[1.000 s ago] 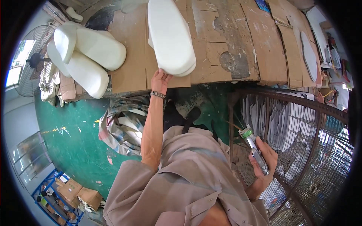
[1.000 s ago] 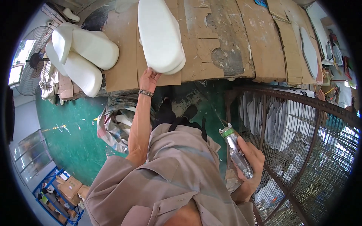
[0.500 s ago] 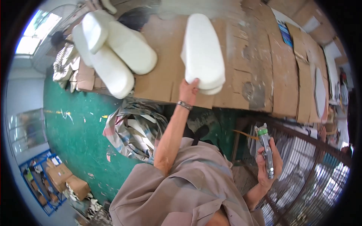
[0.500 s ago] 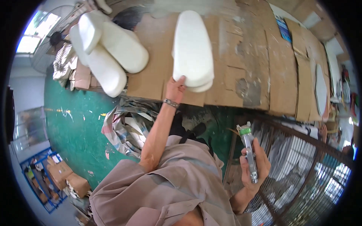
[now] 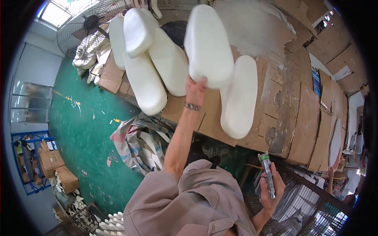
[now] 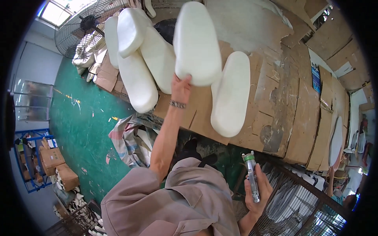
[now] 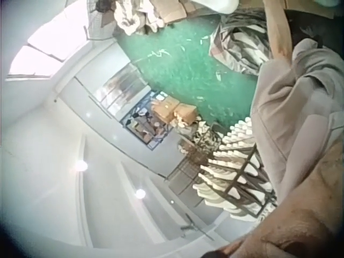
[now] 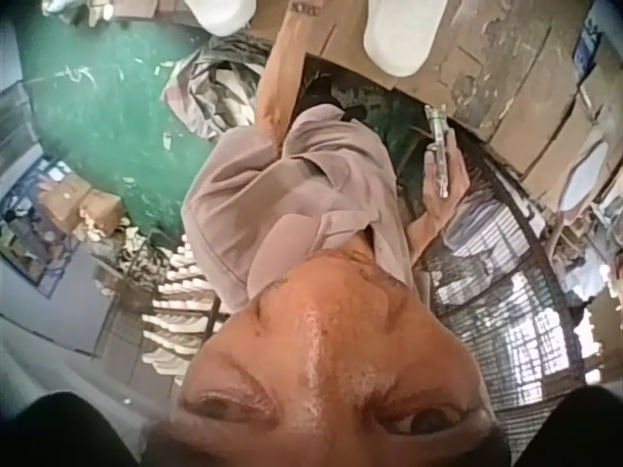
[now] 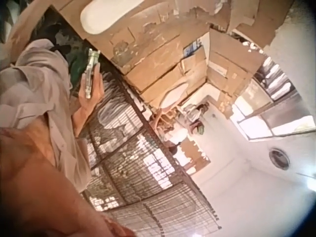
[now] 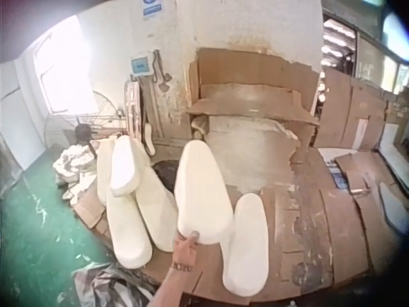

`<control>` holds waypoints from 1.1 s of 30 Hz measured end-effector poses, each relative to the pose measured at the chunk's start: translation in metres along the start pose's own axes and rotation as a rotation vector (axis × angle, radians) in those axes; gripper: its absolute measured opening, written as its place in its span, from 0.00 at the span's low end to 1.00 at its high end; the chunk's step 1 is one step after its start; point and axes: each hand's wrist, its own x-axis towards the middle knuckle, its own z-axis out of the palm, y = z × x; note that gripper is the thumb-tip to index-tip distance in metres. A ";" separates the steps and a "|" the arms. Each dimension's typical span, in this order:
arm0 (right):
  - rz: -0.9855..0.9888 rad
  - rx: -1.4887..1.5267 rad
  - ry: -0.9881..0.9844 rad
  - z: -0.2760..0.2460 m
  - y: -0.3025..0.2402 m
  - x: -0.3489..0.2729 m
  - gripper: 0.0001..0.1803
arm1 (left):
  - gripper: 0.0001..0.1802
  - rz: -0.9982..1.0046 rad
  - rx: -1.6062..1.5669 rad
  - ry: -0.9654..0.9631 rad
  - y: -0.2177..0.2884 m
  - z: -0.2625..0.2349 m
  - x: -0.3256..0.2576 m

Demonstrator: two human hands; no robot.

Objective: Applying adhesive to foam parts and handing them over to a coworker in a factory setting.

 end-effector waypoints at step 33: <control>0.066 0.065 0.038 -0.002 0.009 0.003 0.29 | 0.28 -0.767 0.297 0.043 -0.144 -0.077 -0.160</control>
